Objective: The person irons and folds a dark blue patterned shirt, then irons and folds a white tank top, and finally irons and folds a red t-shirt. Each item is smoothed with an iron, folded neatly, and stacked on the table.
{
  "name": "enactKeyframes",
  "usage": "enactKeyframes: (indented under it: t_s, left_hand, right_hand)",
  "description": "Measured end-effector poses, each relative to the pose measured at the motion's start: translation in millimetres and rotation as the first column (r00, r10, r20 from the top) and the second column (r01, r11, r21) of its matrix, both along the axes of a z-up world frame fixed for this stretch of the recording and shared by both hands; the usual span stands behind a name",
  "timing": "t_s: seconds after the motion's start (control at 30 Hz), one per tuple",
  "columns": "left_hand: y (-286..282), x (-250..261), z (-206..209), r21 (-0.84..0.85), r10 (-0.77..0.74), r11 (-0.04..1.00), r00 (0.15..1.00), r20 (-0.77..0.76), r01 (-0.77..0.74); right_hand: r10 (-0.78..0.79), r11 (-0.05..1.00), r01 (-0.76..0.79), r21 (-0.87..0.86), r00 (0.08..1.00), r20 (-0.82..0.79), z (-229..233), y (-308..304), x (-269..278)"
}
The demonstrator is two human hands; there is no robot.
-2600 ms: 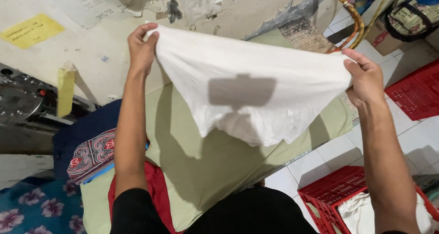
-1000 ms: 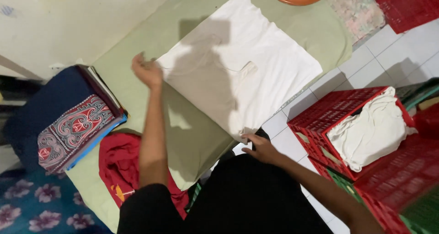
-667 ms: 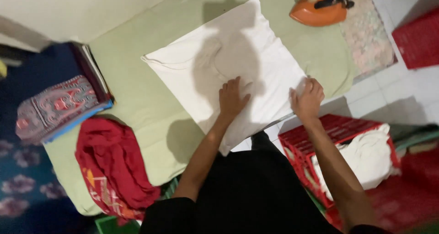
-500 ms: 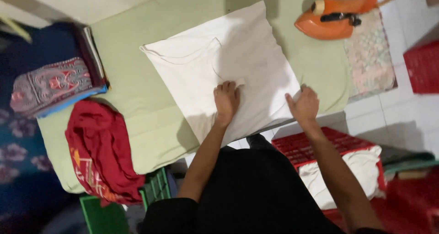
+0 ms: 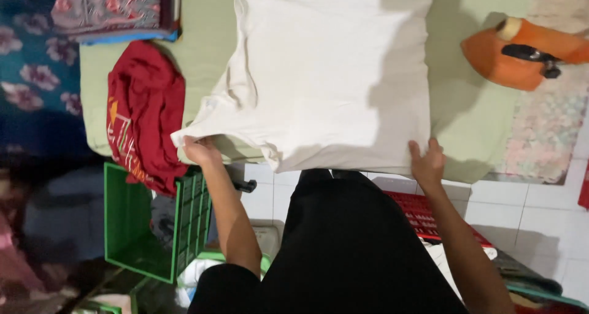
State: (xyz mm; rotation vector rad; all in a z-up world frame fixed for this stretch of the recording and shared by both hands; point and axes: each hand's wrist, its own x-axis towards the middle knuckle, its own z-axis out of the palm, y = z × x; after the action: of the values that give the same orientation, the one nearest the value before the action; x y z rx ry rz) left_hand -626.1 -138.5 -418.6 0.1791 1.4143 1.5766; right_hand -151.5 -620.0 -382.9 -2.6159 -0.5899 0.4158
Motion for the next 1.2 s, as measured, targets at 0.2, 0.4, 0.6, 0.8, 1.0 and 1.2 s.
enactKeyframes:
  t_s: [0.2, 0.4, 0.6, 0.8, 1.0, 1.2]
  left_hand:
    - [-28, 5, 5, 0.044, 0.017, 0.999, 0.954, -0.301, -0.004]
    - [-111, 106, 34, -0.080, 0.115, 0.632, -0.195, -0.974, 0.771]
    - [-163, 73, 88, -0.570, -0.189, 0.391, -0.543, -0.818, 0.723]
    - [-130, 68, 125, -0.467, -0.098, 0.510, -0.491, -0.866, 0.722]
    - [-13, 126, 39, -0.295, 0.206, 0.428, -0.410, -0.888, 0.854]
    - [153, 78, 54, -0.080, -0.165, 0.878, 0.140, -0.976, 0.472]
  right_hand:
    - [-0.061, 0.996, 0.068, 0.058, 0.991, -0.121, 22, -17, -8]
    - [0.004, 1.000, -0.001, 0.022, 0.994, -0.111, 53, -7, -12]
    - [0.030, 0.993, -0.041, -0.113, 0.995, -0.097, 61, -11, -6]
    - [0.422, 0.890, -0.433, -0.145, 0.658, 0.623, 67, 9, 10]
    - [0.607, 0.772, -0.635, -0.025, 0.725, 0.325, 66, 143, 22]
    - [0.588, 0.807, -0.582, -0.097, 0.781, 0.210, 65, 191, 25]
